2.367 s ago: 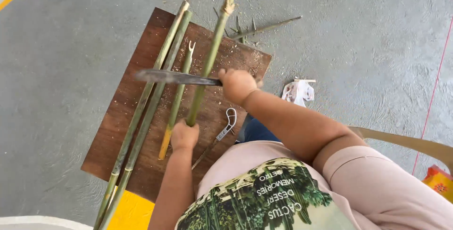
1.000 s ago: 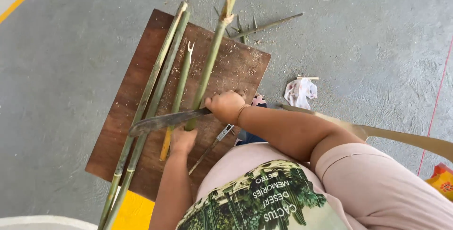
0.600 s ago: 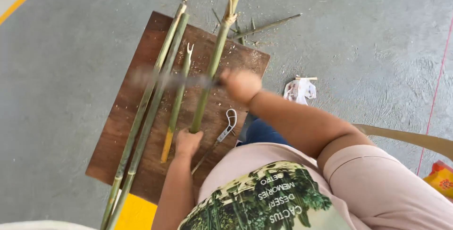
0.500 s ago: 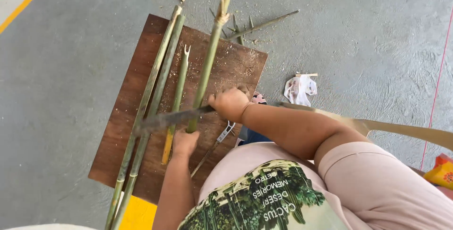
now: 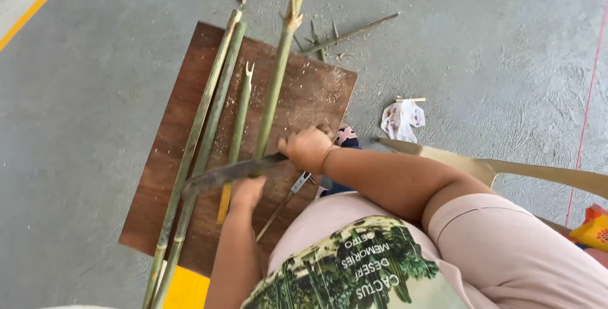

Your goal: Cutting and sharpening bamboo poles using a machete.

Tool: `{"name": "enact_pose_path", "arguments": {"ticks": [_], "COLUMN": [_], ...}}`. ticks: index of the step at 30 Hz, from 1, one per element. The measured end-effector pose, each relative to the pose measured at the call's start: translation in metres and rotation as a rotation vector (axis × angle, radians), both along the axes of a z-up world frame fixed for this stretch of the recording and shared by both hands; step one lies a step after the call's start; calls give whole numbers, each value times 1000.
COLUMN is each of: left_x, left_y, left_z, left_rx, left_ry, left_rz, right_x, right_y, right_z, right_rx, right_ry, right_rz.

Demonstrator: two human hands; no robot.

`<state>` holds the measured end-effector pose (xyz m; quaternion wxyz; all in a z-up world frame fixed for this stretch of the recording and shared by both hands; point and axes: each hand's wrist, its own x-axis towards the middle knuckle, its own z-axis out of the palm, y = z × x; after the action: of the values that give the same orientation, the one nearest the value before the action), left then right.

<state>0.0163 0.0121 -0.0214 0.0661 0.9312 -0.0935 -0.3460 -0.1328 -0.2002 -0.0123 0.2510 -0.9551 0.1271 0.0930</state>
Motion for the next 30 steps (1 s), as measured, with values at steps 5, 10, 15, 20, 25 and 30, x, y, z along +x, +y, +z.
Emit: {"name": "enact_pose_path", "arguments": {"ticks": [5,10,15,20,25,30], "left_x": [0,-7,13,4,-1,-1], "left_y": [20,-18,22,26,29,-3], "left_z": [-16,1,-40,-24,-21,-9], "left_rx": [-125,-38,2,-151,-119,-38], "left_ry": [31,94,-8,-7,41,-8], "left_rz": [41,72,-43,-21,34,12], "right_x": [-10,-13,-9,-9,-25,3], "right_y": [-102,-116,-18,-2,-150,-81], "right_z": [-6,-32,18,-20,-60,-12], "right_rx": [-117,-24,-100,-195,-78,117], "right_ry": [70,-30,76,-48,121,46], "right_rz": [-89,-500,-76,193,-474,-557]}}
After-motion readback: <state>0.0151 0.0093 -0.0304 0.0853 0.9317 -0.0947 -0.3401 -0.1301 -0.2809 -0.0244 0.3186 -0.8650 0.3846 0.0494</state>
